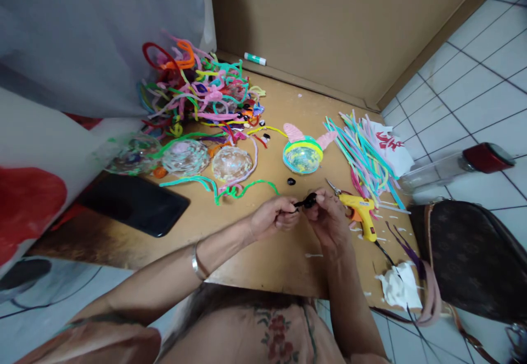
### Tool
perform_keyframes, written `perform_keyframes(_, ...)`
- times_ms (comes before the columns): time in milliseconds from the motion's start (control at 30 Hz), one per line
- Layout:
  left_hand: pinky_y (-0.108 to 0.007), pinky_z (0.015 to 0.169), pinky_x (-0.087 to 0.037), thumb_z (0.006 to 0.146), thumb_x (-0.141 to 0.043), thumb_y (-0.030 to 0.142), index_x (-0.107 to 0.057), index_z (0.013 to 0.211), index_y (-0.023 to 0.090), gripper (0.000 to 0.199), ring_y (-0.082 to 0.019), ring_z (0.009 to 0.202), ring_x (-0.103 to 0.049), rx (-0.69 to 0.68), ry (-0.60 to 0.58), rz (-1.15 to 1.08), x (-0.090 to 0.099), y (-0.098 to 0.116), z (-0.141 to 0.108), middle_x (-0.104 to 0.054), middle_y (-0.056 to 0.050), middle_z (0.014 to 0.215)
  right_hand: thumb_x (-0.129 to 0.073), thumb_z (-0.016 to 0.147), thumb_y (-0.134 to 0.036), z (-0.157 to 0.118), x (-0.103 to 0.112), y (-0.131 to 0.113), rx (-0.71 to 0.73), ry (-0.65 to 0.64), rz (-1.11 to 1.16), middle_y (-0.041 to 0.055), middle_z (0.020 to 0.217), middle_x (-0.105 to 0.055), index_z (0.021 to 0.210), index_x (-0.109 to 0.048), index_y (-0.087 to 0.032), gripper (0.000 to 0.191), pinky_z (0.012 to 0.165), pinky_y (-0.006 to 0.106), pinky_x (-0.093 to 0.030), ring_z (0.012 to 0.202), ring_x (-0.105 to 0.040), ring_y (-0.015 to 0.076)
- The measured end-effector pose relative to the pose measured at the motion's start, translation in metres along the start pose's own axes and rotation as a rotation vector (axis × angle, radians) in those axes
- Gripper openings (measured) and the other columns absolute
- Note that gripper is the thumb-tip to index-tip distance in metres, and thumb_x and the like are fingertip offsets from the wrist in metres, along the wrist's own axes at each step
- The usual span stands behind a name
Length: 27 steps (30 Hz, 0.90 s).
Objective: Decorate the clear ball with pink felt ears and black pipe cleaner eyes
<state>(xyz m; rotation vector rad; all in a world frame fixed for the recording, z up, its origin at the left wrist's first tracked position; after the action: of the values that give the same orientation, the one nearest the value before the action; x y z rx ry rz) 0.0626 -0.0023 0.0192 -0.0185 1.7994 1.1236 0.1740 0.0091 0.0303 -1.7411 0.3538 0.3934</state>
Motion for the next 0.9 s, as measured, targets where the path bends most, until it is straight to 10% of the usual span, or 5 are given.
perform_keyframes(233,-0.024,0.046,-0.013,0.066,-0.055,0.030,-0.037,0.055,0.019,0.024,-0.005,0.043,-0.021,-0.033,0.190,0.257,0.002,0.002,-0.001,-0.029,0.009,0.047,-0.074,0.068,-0.028,-0.009,0.000,-0.005,0.051,0.024,0.019,-0.0033,0.064,-0.057,0.070,-0.063,-0.020,0.013,0.056,0.023,-0.040,0.057,-0.049,0.0089)
perform_keyframes(567,-0.023,0.049,-0.019,0.074,-0.045,0.021,-0.039,0.055,0.017,0.020,-0.007,0.052,-0.029,-0.049,0.014,1.049,-0.039,0.000,-0.034,-0.031,0.006,0.053,-0.068,0.078,-0.029,-0.070,0.001,-0.013,-0.190,-0.059,0.282,-0.0025,0.067,-0.041,0.061,-0.049,-0.021,0.026,0.068,0.031,-0.041,0.068,-0.045,0.0139)
perform_keyframes(767,-0.021,0.045,-0.019,0.075,-0.048,0.025,-0.043,0.057,0.017,0.020,-0.006,0.049,-0.028,-0.016,-0.054,1.006,-0.041,0.014,-0.069,-0.032,0.007,0.052,-0.060,0.085,-0.039,-0.090,-0.002,-0.031,-0.096,-0.117,0.106,-0.0035,0.059,-0.030,0.060,-0.048,-0.021,0.033,0.062,0.033,-0.037,0.060,-0.032,0.0146)
perform_keyframes(900,-0.021,0.046,-0.022,0.076,-0.040,0.027,-0.037,0.056,0.019,0.022,-0.007,0.049,-0.026,-0.196,0.376,0.779,-0.003,0.029,-0.090,-0.031,0.006,0.052,-0.068,0.079,-0.040,-0.089,0.022,-0.055,0.268,0.068,-0.052,-0.0037,0.059,-0.034,0.058,-0.049,-0.021,0.034,0.066,0.033,-0.039,0.062,-0.038,0.0143)
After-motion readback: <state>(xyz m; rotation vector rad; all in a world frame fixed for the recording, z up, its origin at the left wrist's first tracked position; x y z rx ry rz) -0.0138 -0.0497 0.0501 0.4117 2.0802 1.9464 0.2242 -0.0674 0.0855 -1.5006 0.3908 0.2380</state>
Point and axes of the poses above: each hand's wrist, its own z-axis towards the middle knuckle, its own x-axis out of the back of the hand, y = z × x, the point moved 5 cm from there along z, towards the middle knuckle
